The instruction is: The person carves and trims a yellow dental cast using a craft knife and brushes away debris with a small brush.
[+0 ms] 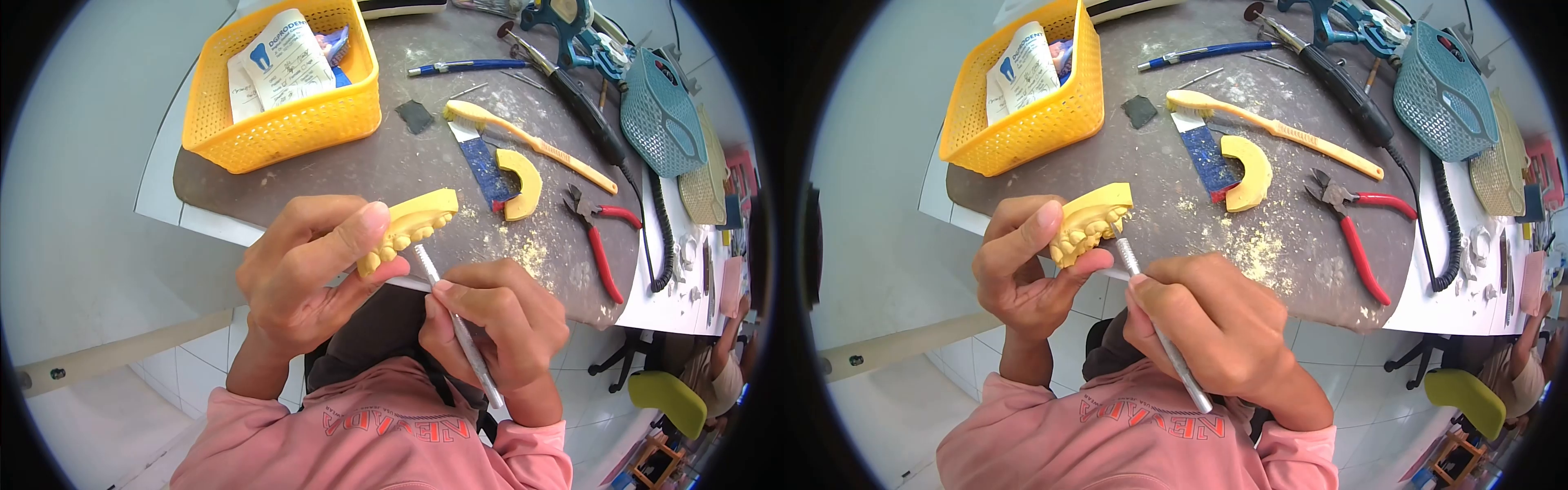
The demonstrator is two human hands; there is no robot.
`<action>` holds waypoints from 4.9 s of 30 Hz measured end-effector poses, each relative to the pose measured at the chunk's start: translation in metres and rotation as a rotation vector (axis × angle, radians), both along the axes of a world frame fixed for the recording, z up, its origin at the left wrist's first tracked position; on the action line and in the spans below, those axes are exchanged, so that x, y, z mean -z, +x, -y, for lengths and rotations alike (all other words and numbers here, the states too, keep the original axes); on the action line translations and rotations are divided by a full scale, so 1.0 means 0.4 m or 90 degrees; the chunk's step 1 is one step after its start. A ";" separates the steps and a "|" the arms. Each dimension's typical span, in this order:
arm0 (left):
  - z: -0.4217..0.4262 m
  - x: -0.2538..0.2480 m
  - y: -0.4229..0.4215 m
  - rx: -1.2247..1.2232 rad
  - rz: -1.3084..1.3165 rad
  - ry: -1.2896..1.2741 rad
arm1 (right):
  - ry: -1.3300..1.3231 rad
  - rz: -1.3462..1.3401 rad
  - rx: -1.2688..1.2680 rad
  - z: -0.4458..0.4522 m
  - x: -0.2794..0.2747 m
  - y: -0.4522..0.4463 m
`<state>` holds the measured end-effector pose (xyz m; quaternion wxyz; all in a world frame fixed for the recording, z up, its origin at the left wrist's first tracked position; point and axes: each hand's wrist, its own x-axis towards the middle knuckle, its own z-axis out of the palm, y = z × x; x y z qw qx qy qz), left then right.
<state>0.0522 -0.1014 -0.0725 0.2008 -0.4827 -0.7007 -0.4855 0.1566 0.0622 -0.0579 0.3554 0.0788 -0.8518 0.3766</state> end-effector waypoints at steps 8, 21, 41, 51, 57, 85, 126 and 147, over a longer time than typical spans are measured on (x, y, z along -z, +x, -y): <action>-0.003 0.007 0.004 0.001 0.003 -0.001 | 0.045 -0.012 -0.025 -0.010 0.006 -0.007; -0.012 0.011 0.001 -0.018 0.029 0.044 | 0.046 -0.009 0.011 -0.005 0.004 -0.001; 0.004 0.001 0.010 -0.022 0.152 0.012 | 0.101 -0.047 -0.042 -0.019 0.025 -0.012; 0.003 -0.004 0.011 -0.018 0.178 0.016 | 0.068 -0.016 -0.018 -0.011 0.008 -0.012; 0.008 0.004 0.009 -0.006 0.136 0.019 | 0.016 -0.015 -0.018 -0.008 0.008 -0.007; -0.012 0.021 -0.004 -0.003 0.083 0.097 | 0.049 0.009 0.007 -0.009 0.000 -0.007; -0.006 0.001 0.014 -0.025 0.222 0.052 | 0.099 -0.050 -0.044 -0.016 0.028 -0.013; -0.013 -0.035 0.019 -0.088 0.355 0.055 | 0.092 -0.022 -0.013 -0.014 0.015 -0.007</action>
